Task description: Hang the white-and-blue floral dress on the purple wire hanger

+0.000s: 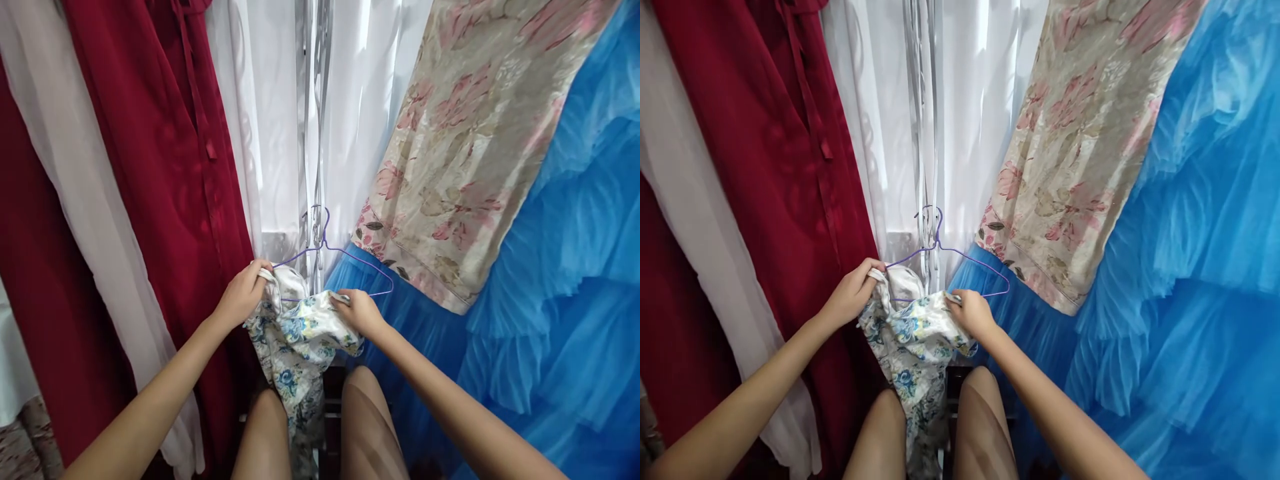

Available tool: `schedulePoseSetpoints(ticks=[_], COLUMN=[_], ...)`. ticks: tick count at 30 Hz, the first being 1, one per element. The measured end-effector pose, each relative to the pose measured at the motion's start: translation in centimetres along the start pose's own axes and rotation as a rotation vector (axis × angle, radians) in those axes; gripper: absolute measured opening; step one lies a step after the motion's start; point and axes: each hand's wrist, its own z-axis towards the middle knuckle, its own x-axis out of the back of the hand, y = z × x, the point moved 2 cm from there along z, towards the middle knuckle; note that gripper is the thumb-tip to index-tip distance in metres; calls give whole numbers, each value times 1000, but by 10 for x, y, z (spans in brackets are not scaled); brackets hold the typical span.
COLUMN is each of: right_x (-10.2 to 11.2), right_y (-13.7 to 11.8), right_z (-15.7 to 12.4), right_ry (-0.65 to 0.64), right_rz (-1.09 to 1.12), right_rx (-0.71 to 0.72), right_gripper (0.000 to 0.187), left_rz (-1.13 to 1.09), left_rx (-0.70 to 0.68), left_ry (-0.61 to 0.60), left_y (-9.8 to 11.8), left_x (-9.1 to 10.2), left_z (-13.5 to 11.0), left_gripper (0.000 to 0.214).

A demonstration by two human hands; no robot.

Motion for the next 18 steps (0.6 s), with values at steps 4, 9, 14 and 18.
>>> schedulePoseSetpoints(ticks=[4,9,14,18], right_x=[13,53,86,111], right_y=[-6,33,49,44], right_z=[-35,-53,-31,-16], right_ry=[0,299,291,83], right_rz=[69,70,85,420], right_rx=[82,4,-72,-139], right_gripper=[42,88,67,31], left_rz=[87,77,91,129], left_rx=[-19,-15,17,33], left_ry=[15,67,63,190], left_y=[22,13,18,14], left_x=[-10,-11,-11,-1], left_z=[2,-1,3,10], left_gripper=[42,41,39,30])
